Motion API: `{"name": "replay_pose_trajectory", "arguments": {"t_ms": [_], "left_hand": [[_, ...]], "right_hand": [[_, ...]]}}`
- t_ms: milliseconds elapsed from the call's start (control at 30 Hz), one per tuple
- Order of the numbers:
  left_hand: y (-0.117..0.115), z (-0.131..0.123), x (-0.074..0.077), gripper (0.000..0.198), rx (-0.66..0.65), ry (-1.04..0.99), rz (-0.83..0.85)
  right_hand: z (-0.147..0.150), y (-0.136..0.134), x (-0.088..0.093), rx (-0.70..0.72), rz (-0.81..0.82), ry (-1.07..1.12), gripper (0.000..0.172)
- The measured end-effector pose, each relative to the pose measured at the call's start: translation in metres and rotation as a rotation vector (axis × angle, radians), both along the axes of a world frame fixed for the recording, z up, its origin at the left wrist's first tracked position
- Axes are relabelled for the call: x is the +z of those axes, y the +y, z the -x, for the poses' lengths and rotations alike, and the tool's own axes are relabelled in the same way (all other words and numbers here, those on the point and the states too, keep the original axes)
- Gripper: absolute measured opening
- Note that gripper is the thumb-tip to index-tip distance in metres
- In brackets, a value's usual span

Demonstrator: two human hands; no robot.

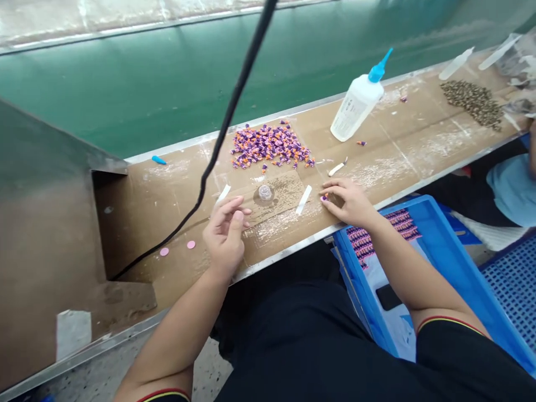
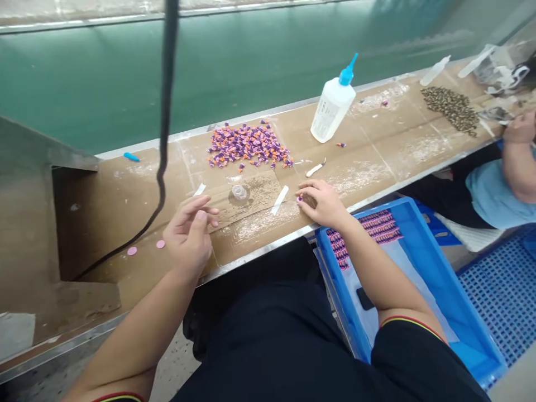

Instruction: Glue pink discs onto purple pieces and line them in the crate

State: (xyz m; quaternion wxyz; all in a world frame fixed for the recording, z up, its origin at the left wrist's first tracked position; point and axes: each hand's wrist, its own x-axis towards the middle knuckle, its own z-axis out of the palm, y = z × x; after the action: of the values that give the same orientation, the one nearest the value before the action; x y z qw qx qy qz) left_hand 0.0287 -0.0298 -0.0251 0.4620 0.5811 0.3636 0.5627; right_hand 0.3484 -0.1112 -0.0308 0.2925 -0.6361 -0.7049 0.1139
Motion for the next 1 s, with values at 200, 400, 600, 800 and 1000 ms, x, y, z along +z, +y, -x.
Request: {"name": "replay_pose_trajectory", "arguments": {"t_ms": [200,400,600,800,1000], "left_hand": [[0.006,-0.008,0.009,0.02,0.103,-0.068,0.072],[0.012,-0.026,0.028,0.015,0.263,0.058,0.046],[0.014,-0.03,0.029,0.015,0.239,0.12,-0.049],[0.017,-0.029,0.022,0.019,0.253,0.119,-0.11],[0.013,-0.034,0.028,0.016,0.299,0.16,-0.073]], "right_hand": [[-0.028,-0.058,0.001,-0.374,-0.07,0.248,0.019],[-0.08,-0.185,-0.049,-0.988,0.238,0.183,0.029],[-0.051,-0.232,-0.101,-0.832,0.845,0.171,0.015],[-0.044,-0.235,-0.115,-0.715,1.017,0.105,0.018],[-0.048,-0.233,-0.118,-0.679,1.069,0.052,0.024]]}}
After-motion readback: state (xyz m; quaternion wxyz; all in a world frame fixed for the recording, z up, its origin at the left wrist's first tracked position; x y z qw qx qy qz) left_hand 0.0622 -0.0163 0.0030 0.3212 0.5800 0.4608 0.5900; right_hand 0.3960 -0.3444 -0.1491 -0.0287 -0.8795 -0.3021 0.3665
